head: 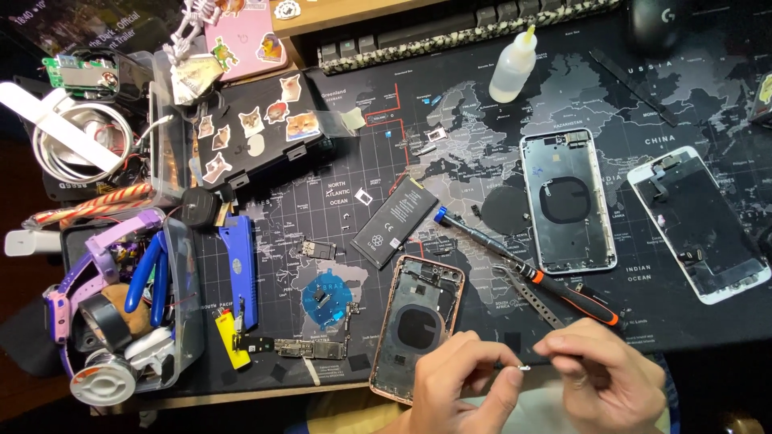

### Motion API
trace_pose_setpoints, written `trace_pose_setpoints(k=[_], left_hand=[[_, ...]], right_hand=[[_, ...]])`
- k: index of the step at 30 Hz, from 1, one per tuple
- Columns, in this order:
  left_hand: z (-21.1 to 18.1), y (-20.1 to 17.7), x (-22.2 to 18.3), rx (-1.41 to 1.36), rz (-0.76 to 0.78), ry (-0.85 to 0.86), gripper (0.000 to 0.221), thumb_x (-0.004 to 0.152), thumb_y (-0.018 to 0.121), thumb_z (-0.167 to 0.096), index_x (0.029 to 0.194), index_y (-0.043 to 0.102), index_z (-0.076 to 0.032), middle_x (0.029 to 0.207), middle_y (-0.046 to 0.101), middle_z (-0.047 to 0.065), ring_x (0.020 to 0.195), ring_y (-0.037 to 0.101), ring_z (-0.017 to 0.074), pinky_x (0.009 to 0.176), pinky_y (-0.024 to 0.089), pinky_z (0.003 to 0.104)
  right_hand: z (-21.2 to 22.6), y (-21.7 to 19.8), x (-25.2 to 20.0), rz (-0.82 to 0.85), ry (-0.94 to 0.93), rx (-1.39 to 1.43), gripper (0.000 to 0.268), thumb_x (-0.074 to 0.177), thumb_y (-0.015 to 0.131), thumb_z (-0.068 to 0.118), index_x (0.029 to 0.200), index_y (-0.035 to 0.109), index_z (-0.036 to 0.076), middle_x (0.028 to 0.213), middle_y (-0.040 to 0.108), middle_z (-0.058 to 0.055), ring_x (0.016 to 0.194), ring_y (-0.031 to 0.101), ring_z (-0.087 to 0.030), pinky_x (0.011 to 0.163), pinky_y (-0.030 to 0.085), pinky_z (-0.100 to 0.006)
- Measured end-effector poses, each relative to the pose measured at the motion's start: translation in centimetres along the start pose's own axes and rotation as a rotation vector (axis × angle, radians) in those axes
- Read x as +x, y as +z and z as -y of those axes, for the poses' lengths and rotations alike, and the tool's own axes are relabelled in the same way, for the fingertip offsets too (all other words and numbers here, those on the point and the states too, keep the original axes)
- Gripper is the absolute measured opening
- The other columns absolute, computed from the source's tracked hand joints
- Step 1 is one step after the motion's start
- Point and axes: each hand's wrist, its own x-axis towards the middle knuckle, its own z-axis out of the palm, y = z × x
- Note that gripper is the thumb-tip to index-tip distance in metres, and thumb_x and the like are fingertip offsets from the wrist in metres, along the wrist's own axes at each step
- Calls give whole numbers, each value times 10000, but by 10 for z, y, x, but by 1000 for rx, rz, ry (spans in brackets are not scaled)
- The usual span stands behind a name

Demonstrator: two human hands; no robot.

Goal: Securing internal brackets and components inside a smartphone using tweezers and a screwdriver.

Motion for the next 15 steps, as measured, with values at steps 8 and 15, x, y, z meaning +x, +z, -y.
trace_pose_setpoints(k=[8, 15], left_hand=[[0, -42, 6, 248, 72, 137, 93, 992, 675, -125, 905, 675, -92, 695, 502, 27, 633, 447, 188, 622, 374, 346], [14, -41, 5, 546, 188, 323, 101, 782, 634, -34, 876, 621, -64, 746, 440, 81, 645, 388, 248, 590, 307, 399]], right_hand=[[1, -9, 17, -110, -112, -257, 168, 1039, 637, 122, 990, 703, -24, 859, 755, -169, 524, 467, -97, 519, 219, -230], [2, -10, 41, 252, -331, -457, 103, 982, 754, 105, 1053, 785, 37, 997, 804, -56, 869, 739, -237, 848, 585, -352]])
